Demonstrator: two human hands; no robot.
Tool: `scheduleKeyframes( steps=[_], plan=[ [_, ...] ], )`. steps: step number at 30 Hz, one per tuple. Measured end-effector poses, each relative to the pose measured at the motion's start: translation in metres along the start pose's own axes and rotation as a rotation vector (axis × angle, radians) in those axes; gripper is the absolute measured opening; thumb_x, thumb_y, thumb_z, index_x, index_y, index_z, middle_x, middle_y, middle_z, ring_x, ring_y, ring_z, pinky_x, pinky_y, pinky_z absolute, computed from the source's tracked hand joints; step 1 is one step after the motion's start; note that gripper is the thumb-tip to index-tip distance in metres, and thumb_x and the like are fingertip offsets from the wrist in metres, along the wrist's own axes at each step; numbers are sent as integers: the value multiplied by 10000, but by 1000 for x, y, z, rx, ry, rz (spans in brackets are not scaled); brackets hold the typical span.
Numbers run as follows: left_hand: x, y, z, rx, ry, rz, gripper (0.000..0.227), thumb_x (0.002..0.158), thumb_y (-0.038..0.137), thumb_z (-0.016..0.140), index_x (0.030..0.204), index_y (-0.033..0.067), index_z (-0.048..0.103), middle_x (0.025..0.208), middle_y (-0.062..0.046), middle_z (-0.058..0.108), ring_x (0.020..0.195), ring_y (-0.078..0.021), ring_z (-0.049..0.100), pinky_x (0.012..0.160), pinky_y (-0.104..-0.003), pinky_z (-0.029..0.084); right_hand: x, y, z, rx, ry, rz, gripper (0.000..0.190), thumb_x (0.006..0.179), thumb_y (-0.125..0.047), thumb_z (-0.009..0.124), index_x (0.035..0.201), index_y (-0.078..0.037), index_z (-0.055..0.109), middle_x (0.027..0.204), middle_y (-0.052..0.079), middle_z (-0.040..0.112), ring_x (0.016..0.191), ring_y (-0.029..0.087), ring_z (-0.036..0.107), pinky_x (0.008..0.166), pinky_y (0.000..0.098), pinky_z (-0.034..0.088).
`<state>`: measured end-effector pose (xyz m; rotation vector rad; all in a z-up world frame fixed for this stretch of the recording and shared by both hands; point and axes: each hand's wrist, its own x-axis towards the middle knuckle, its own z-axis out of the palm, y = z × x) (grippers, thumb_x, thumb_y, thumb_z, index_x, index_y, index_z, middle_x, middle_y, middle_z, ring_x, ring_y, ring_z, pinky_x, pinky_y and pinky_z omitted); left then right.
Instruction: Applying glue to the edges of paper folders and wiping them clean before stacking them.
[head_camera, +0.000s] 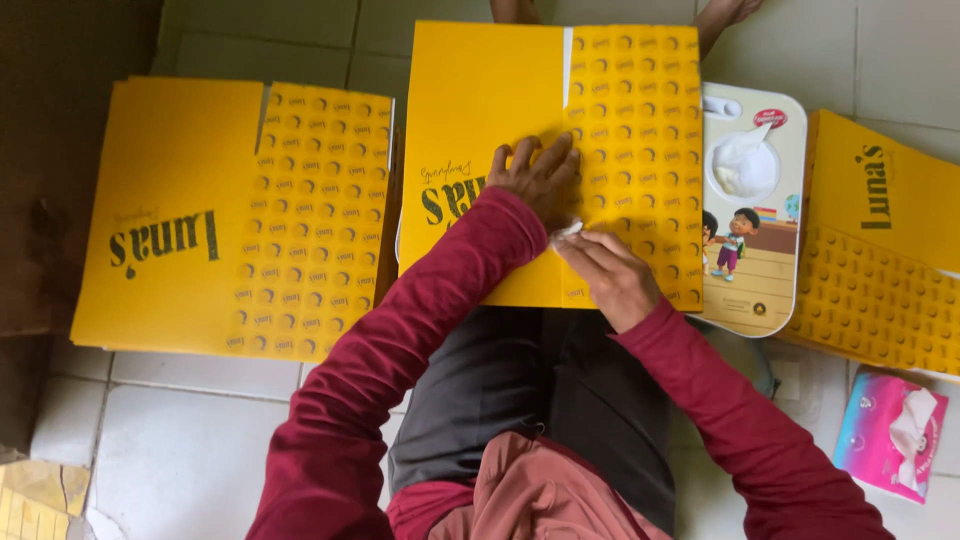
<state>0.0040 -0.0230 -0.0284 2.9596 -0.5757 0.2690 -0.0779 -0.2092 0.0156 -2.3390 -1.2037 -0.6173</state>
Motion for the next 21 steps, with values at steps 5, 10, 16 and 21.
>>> scheduleKeyframes(
  steps=[5, 10, 16, 21],
  plan=[
    [-6, 3, -34, 4, -62, 2, 691, 860, 608, 677, 1443, 284, 493, 1522, 49, 435, 1304, -246, 369, 1044, -507, 301, -21, -17, -14, 75, -72, 58, 252, 994, 11, 581, 1161, -90, 742, 1052, 83, 743, 1133, 264, 693, 999, 352, 573],
    [-2, 1, -41, -25, -195, -29, 532, 1008, 548, 542, 1476, 302, 473, 1534, 60, 412, 1326, -222, 338, 1086, -492, 271, -42, -44, -26, 40, -64, 29, 276, 1001, 4, 566, 1189, -94, 744, 1131, 104, 743, 1134, 266, 689, 1006, 351, 569],
    [-1, -11, -7, -86, 80, -10, 307, 1051, 375, 540, 1344, 310, 606, 1406, 66, 559, 1225, -230, 432, 1052, -478, 327, -23, -9, 1, 0, -69, 12, 255, 962, 48, 618, 1130, -80, 760, 1058, 124, 752, 1075, 287, 708, 963, 370, 597],
    [-7, -8, -8, -103, 301, 13, 292, 994, 316, 544, 1275, 284, 619, 1400, 73, 562, 1190, -244, 431, 1030, -478, 323, -7, 25, 22, -1, -146, 62, 316, 967, 90, 580, 1185, -81, 733, 1051, 124, 737, 1101, 297, 694, 978, 383, 596]
  ],
)
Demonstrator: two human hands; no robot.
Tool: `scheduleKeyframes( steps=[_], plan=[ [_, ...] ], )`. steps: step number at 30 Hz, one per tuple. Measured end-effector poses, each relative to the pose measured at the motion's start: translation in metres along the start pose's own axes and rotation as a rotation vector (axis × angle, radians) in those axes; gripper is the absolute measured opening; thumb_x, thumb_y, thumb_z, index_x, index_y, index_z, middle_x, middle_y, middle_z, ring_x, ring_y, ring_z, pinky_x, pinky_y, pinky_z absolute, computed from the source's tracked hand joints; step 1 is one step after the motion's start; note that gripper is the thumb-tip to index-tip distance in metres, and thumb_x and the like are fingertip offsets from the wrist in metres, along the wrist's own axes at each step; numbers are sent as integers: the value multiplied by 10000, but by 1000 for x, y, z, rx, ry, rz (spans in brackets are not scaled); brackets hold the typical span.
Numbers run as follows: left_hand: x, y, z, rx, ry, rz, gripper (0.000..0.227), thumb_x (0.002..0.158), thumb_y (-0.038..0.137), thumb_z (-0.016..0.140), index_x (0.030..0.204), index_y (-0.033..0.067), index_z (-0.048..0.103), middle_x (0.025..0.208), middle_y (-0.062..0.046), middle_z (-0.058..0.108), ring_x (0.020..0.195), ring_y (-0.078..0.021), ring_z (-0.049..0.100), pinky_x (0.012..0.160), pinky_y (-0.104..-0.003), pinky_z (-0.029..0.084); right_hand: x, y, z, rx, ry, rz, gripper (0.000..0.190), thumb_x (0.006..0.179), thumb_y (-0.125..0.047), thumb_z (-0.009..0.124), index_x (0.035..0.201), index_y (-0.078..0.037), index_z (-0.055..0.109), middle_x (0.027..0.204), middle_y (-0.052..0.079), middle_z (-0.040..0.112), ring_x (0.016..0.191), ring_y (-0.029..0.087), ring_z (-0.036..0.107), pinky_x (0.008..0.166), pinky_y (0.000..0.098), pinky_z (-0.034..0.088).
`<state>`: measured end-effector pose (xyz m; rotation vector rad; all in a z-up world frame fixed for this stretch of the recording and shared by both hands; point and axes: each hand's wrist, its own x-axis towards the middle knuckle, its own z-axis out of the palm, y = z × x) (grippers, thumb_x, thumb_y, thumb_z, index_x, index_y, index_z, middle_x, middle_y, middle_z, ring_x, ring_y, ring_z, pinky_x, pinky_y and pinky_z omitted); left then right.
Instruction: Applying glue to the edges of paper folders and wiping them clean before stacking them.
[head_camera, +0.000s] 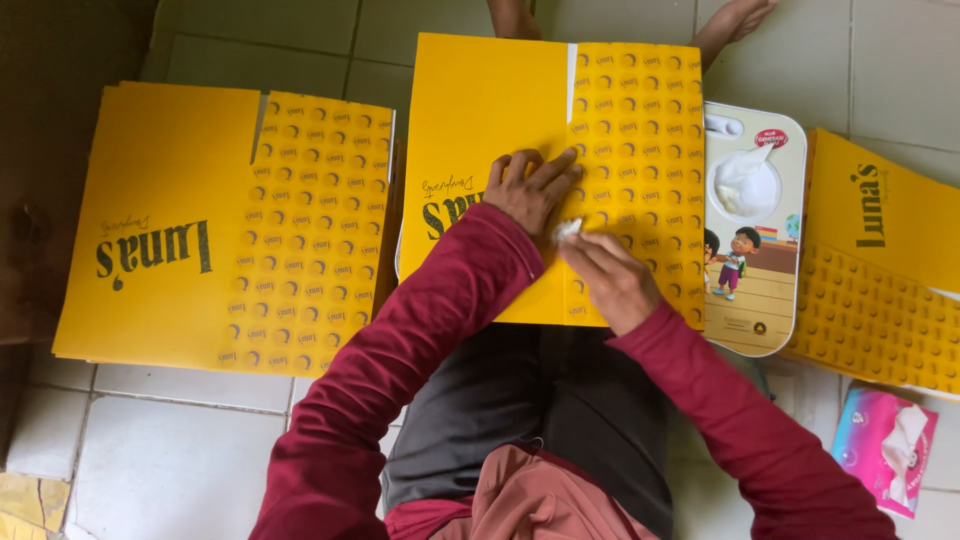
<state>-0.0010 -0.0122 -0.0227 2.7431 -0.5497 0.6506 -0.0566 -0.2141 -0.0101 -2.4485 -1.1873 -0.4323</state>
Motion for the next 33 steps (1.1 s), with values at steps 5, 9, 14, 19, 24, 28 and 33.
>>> scheduleKeyframes(
  steps=[5, 9, 14, 19, 24, 28, 33],
  plan=[
    [-4, -8, 11, -8, 7, 28, 306, 1042, 243, 476, 1321, 263, 599, 1408, 55, 575, 1195, -243, 450, 1041, -464, 338, 30, 18, 0, -71, -36, 8, 302, 951, 108, 604, 1161, -64, 735, 1029, 125, 739, 1117, 283, 687, 989, 366, 596],
    [-4, -2, -9, -64, -121, -16, 398, 1070, 198, 382, 1452, 210, 491, 1367, -7, 613, 1250, -254, 421, 1104, -461, 300, 45, 34, 5, -137, -83, 18, 265, 952, 85, 631, 1132, -76, 741, 1008, 90, 733, 1159, 250, 662, 988, 318, 588],
    [-1, -4, -11, -106, -237, -84, 659, 970, 239, 443, 1592, 213, 226, 1222, -30, 623, 1291, -232, 387, 1169, -457, 262, 62, 76, 28, -205, -115, 34, 260, 979, 65, 616, 1138, -93, 747, 989, 78, 731, 1159, 217, 655, 995, 292, 577],
    [6, -3, -18, -56, -430, -66, 904, 982, 508, 502, 1640, 168, -15, 1568, -67, 439, 1395, -229, 314, 1191, -459, 151, 69, 84, 27, -164, -9, -61, 217, 978, 58, 627, 1080, -91, 746, 979, 80, 728, 1154, 237, 665, 991, 310, 572],
    [14, 1, -42, -53, -507, -229, 1153, 912, 666, 631, 1651, 98, -48, 1714, -186, 91, 1573, -361, 124, 1279, -503, 68, 48, 59, 20, -139, 1, -30, 212, 979, -4, 618, 1135, -105, 721, 1043, 96, 729, 1212, 246, 643, 1052, 327, 538],
    [20, 0, -29, -34, -584, -259, 1129, 930, 624, 620, 1642, 81, -67, 1715, -175, 81, 1583, -334, 87, 1285, -480, 30, 43, 73, 34, -140, 9, -39, 233, 992, 16, 593, 1139, -99, 732, 1058, 87, 741, 1184, 256, 655, 1060, 335, 534],
    [22, 5, -41, 1, -635, -260, 1122, 920, 740, 546, 1641, 130, -61, 1720, -138, 16, 1590, -311, 16, 1281, -477, -11, 107, 125, 47, -163, -73, 66, 316, 959, 69, 608, 1191, -98, 742, 1061, 101, 723, 1138, 278, 640, 1011, 356, 539]
  ],
)
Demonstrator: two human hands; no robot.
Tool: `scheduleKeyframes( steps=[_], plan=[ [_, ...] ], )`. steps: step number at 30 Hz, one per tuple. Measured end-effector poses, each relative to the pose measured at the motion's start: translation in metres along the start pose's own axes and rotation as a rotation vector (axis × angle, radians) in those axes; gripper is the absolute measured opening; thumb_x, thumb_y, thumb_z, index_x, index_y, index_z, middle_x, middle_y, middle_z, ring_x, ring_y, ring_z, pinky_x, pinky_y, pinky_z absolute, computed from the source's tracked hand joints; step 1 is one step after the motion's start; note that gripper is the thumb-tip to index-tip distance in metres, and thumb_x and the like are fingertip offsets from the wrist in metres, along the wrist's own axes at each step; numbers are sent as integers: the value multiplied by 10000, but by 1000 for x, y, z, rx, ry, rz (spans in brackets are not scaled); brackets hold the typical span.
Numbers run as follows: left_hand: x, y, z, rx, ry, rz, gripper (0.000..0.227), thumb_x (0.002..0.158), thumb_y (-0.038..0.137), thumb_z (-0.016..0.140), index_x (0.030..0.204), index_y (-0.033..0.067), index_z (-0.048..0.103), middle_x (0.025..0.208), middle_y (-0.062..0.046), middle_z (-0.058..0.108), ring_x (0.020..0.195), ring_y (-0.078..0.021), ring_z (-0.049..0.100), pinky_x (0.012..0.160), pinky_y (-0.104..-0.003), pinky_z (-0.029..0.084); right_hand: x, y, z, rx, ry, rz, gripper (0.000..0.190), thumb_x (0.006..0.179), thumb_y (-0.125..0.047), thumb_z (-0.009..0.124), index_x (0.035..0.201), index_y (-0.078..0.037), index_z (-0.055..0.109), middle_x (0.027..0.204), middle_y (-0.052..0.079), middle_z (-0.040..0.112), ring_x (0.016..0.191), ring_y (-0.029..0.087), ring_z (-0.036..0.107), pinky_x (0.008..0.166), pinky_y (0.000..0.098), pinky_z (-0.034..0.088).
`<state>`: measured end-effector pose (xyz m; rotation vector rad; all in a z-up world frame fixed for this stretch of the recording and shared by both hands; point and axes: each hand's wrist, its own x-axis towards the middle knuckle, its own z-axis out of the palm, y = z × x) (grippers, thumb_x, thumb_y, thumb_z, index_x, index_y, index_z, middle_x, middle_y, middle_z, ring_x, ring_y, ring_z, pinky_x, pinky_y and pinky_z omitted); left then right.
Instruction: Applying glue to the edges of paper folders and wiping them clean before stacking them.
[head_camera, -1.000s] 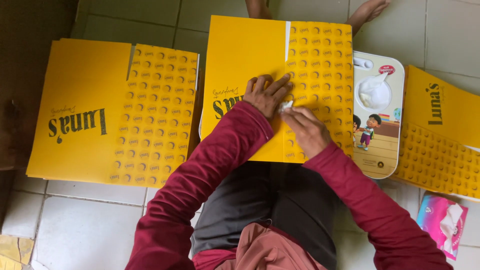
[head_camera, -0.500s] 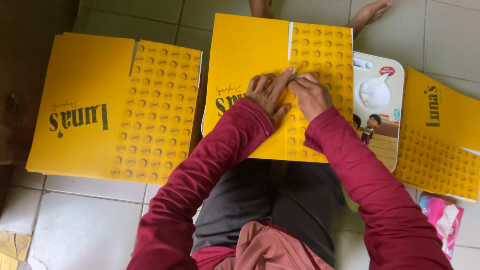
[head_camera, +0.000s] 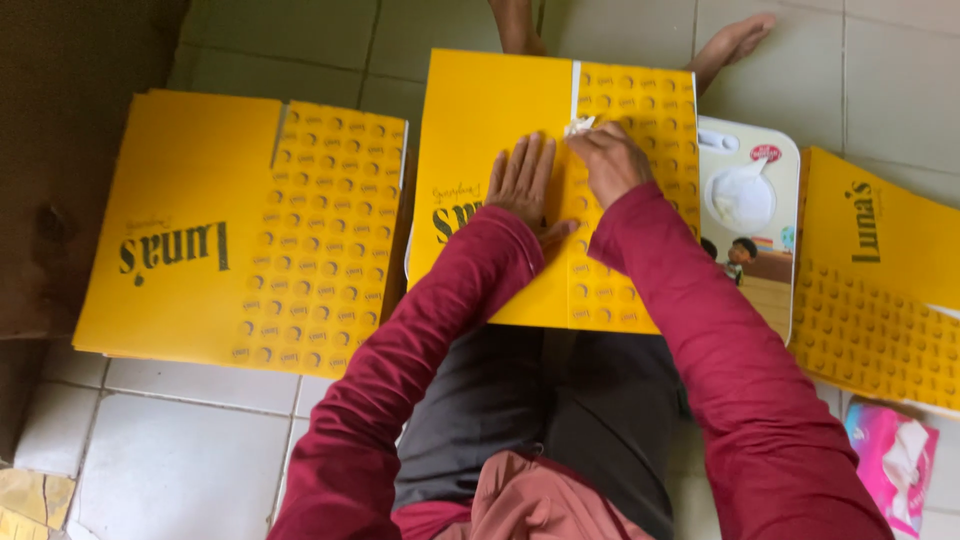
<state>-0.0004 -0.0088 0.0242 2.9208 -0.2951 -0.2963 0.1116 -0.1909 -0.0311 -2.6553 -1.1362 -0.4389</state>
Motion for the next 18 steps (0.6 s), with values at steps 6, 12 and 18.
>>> scheduleKeyframes(
  steps=[6, 12, 18],
  plan=[
    [8, -11, 22, 20, 161, 119, 928, 899, 748, 381, 1626, 218, 153, 1663, -263, -23, 1542, -433, -10, 1236, -549, 18, 40, 58, -11, 373, 164, 49, 199, 914, -72, 650, 1014, -72, 822, 1018, 137, 655, 904, 282, 667, 837, 374, 527],
    [5, 7, -16, 66, -106, 0, 938, 876, 691, 528, 1606, 284, 101, 1680, -198, -54, 1544, -394, -56, 1234, -548, 11, 33, 104, -54, 296, 190, 358, 418, 862, 88, 512, 1199, -137, 613, 1014, 207, 711, 931, 401, 664, 795, 528, 463],
    [25, 4, -12, 165, -138, -24, 1090, 746, 835, 598, 1579, 344, 96, 1625, -154, 52, 1481, -405, 61, 1161, -628, 181, 56, 62, -111, 339, -317, 750, 492, 1042, -22, 361, 1461, -188, 559, 1650, 254, 213, 1474, 432, 318, 1205, 574, 275]
  ],
)
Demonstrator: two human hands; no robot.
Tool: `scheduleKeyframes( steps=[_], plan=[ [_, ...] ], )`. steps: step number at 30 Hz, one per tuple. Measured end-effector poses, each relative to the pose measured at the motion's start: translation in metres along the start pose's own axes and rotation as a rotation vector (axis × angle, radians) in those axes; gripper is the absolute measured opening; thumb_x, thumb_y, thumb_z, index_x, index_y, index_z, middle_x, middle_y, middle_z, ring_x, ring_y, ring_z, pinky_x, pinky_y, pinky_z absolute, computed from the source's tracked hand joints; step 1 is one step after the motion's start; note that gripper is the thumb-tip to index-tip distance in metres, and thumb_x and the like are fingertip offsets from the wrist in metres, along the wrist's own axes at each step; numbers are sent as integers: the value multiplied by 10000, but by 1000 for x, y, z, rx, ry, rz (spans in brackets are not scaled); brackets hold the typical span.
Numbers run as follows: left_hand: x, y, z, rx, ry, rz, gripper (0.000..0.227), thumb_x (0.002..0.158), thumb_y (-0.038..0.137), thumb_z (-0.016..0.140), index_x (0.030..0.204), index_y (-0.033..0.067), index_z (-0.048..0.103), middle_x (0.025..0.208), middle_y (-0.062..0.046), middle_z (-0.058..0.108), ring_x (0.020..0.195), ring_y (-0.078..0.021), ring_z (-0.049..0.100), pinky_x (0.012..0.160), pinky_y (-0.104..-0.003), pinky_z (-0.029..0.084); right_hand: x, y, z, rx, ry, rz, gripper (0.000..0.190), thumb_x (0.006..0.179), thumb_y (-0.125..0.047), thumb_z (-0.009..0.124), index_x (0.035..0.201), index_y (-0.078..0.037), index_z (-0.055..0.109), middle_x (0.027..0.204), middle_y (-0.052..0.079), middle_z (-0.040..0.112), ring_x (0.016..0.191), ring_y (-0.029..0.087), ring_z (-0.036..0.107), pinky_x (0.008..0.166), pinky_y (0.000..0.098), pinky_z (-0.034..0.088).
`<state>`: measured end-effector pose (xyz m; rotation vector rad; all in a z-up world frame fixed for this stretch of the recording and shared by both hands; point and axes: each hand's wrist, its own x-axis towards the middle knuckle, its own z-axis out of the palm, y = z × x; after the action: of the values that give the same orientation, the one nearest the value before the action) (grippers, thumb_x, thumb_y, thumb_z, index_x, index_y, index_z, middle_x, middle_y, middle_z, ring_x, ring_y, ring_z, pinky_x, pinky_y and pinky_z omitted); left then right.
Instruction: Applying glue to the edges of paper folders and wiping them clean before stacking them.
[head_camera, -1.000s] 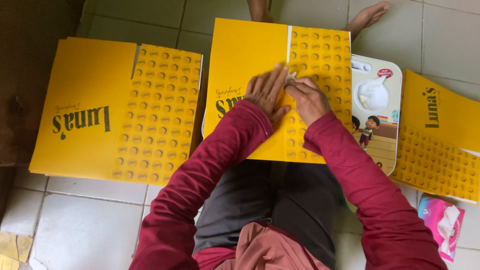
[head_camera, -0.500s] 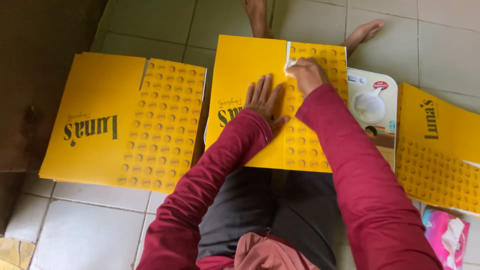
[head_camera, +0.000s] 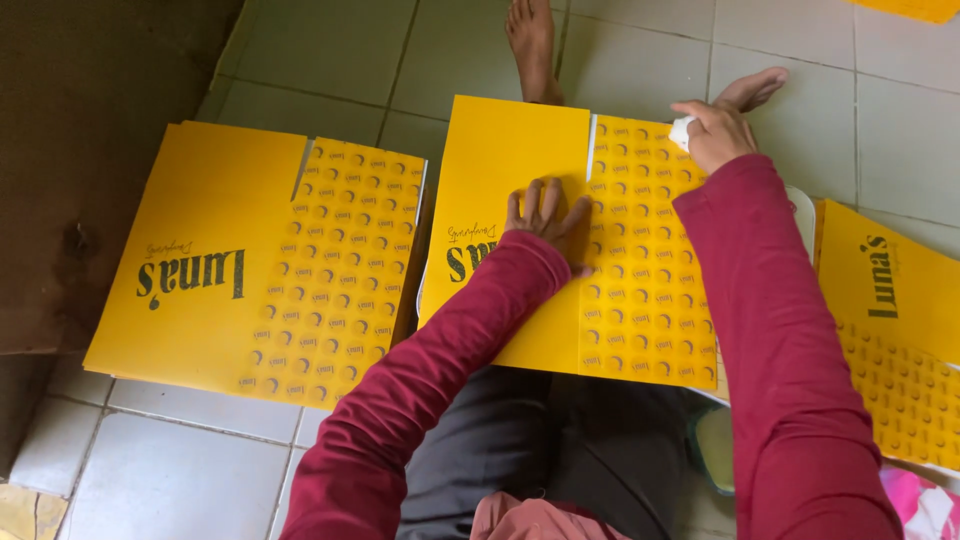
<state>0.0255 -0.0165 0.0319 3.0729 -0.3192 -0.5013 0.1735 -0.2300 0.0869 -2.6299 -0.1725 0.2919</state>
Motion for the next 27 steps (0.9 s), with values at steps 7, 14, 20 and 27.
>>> scheduleKeyframes(
  steps=[7, 14, 20, 27],
  plan=[
    [21, -1, 24, 96, 8, -6, 1196, 689, 944, 516, 1607, 352, 30, 1606, -136, 57, 1448, -420, 93, 1113, -647, 224, 18, 56, 0, -238, 106, -297, 379, 1059, -323, 587, 1408, -208, 686, 1252, 249, 553, 1118, 423, 569, 900, 576, 497],
    [28, -2, 33, 98, 31, 14, 1193, 684, 948, 497, 1600, 335, 40, 1600, -147, 72, 1446, -436, 115, 1108, -668, 236, 17, 67, -11, -143, 194, -529, 275, 1055, -123, 697, 1326, -99, 740, 1057, 141, 475, 1015, 325, 531, 981, 459, 490],
    [21, -1, 22, 82, 13, 10, 1168, 694, 925, 525, 1591, 339, 60, 1600, -151, 72, 1447, -431, 106, 1117, -662, 222, 4, 55, -15, 137, 88, -158, 234, 1047, -315, 736, 1060, -100, 643, 1108, 83, 532, 1073, 278, 508, 880, 420, 416],
    [23, -1, 30, 83, 67, -4, 1176, 677, 936, 547, 1585, 352, 80, 1586, -143, 94, 1432, -428, 129, 1114, -641, 234, -14, 43, 0, 453, 65, 91, 402, 1020, -367, 654, 1337, -120, 649, 1262, 7, 686, 1107, 129, 639, 915, 264, 492]
  ],
)
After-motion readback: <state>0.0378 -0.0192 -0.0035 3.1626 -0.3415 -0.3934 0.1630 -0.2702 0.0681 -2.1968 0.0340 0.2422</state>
